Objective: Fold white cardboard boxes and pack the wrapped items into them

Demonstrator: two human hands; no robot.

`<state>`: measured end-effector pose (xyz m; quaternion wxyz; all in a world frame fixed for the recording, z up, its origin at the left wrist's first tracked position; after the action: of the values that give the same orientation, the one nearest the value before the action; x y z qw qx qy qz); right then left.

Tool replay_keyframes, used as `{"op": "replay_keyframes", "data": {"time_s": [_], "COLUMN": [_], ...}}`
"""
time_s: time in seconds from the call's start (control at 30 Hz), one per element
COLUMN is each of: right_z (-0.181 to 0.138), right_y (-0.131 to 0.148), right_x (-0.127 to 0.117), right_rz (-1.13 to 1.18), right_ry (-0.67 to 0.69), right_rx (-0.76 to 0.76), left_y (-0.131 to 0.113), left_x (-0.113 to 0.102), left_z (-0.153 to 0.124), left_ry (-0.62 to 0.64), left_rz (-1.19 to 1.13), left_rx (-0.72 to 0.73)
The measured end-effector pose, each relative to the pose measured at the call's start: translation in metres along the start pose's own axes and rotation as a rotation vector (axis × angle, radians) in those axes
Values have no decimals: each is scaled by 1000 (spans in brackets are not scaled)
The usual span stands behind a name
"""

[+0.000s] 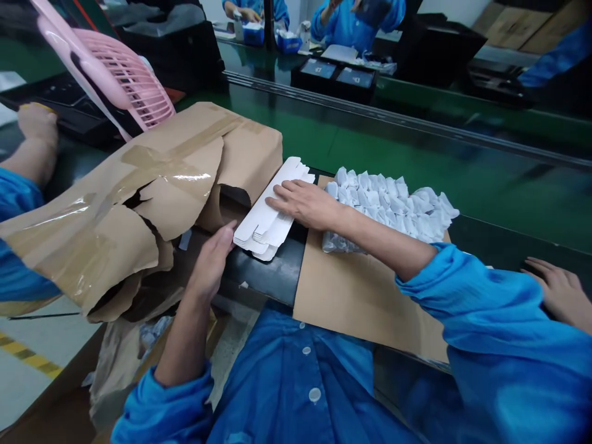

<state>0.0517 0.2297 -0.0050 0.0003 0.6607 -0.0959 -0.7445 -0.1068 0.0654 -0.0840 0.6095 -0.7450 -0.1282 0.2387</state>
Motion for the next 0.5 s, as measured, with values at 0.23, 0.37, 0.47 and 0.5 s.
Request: {"op": "replay_keyframes", "data": {"time_s": [0.23, 0.37, 0.47, 0.5], "right_z": [-39, -28, -11, -6], "right_y": [25, 51, 51, 49], "right_x": [19, 58, 71, 72], "right_rz": [980, 1190, 1310, 1345], "right_ry": [-548, -736, -855, -883], "right_rx": [816, 932, 1006, 1030], "left_y": [-37, -49, -52, -51], "left_x": [16, 21, 24, 24], "left_z": [54, 50, 43, 41], "left_ry": [210, 256, 242, 234], "left_rz": [166, 339, 429, 448], "left_rx": [36, 104, 145, 155]}}
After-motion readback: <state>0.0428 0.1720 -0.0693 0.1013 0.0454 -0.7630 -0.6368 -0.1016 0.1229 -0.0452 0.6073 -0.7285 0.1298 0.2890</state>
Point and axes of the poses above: each hand's wrist, its own z-axis towards the middle knuckle, its own x-axis out of the palm, y = z × x, the point moved 4 cm from there along z, towards the middle knuckle, and after that the axes turned 7 degrees about z, right-handed, at the moved point
